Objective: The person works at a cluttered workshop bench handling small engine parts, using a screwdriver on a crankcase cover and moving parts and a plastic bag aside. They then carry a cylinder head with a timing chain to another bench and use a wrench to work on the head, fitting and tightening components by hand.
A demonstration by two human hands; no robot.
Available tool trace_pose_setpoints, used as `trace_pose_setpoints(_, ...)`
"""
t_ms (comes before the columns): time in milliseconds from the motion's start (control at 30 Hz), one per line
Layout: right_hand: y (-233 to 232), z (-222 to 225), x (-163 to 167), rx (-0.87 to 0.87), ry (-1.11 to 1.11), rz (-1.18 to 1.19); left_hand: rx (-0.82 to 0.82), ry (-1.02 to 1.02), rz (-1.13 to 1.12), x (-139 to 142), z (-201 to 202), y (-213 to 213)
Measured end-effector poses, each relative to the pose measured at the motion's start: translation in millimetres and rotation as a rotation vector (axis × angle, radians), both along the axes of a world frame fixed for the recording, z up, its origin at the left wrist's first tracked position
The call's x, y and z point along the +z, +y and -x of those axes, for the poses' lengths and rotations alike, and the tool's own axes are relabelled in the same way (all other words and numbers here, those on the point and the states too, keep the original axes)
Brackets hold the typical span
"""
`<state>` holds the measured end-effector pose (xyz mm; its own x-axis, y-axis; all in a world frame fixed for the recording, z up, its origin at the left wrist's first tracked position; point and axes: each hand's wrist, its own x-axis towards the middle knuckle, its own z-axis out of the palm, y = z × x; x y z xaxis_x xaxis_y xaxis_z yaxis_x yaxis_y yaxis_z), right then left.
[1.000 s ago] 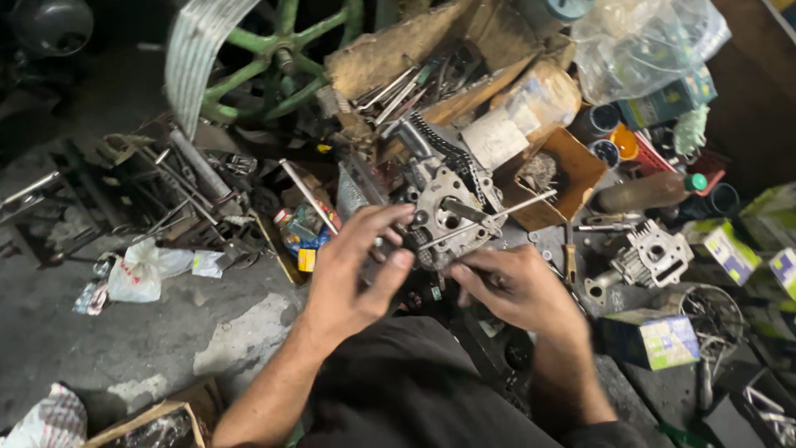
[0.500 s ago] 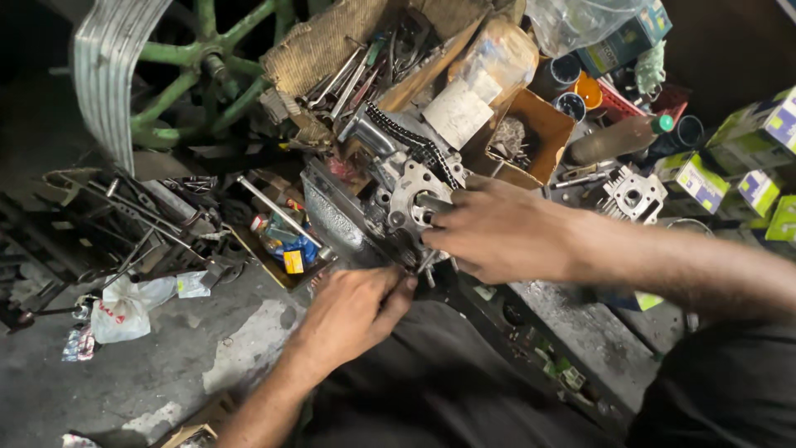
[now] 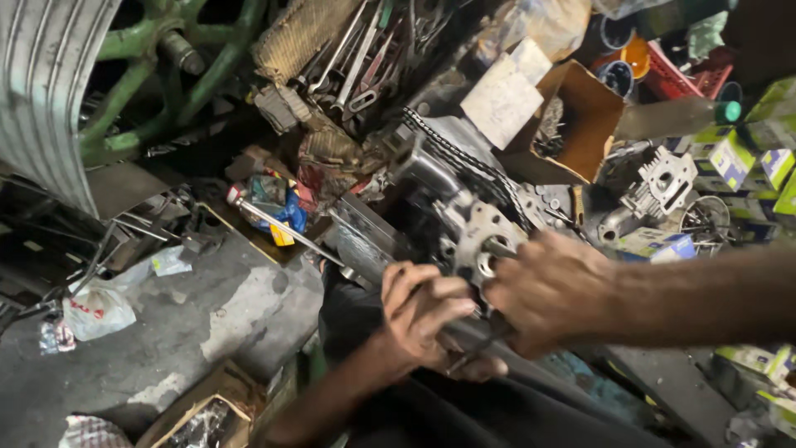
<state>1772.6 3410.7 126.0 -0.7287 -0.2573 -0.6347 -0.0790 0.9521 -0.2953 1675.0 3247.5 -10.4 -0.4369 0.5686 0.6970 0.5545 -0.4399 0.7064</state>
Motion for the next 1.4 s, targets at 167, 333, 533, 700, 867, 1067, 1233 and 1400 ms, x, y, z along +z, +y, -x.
trace_pose_setpoints(167, -8.6, -20.3, -18.9, -1.062, 0.006, 0.302, -0.198, 0.108, 0.097, 47.4, 86.0, 88.2)
trace_pose_setpoints(333, -44.1, -39.6, -25.8, -2.196, 0.276, 1.478, -0.895, 0.53, 0.978, 80.3, 8.7, 210.6)
trace_pose_setpoints(533, -36.9, -94.6, 3.1, -2.016, 0.587, 1.139, -0.63, 0.467, 0.653, 108.7, 49.0, 155.7)
trace_pose_setpoints(700, -28.8, -114.3, 45.5, -1.398, 1.12, 0.244, -0.7, 0.529, 0.859, 133.3, 35.8, 24.0)
trace_pose_setpoints(867, -43.2, -48.4, 62.0, -0.119, 0.49, -0.03, -0.753, 0.201, 0.878, 108.6, 20.4, -47.9)
trace_pose_setpoints(1067, -51.5, 22.3, 30.9, -0.153, -0.437, -0.224, -0.504, 0.132, 0.573, 58.9, 18.3, -87.4)
trace_pose_setpoints(1233, -37.7, 29.5, 6.4, -0.062, -0.382, -0.095, -0.216, 0.102, 0.074, 11.8, 14.5, -57.6)
trace_pose_setpoints(1400, -38.7, 14.8, -4.3, -0.613, -0.265, 0.284, -0.243, 0.133, -0.048, 25.4, 69.2, 15.2)
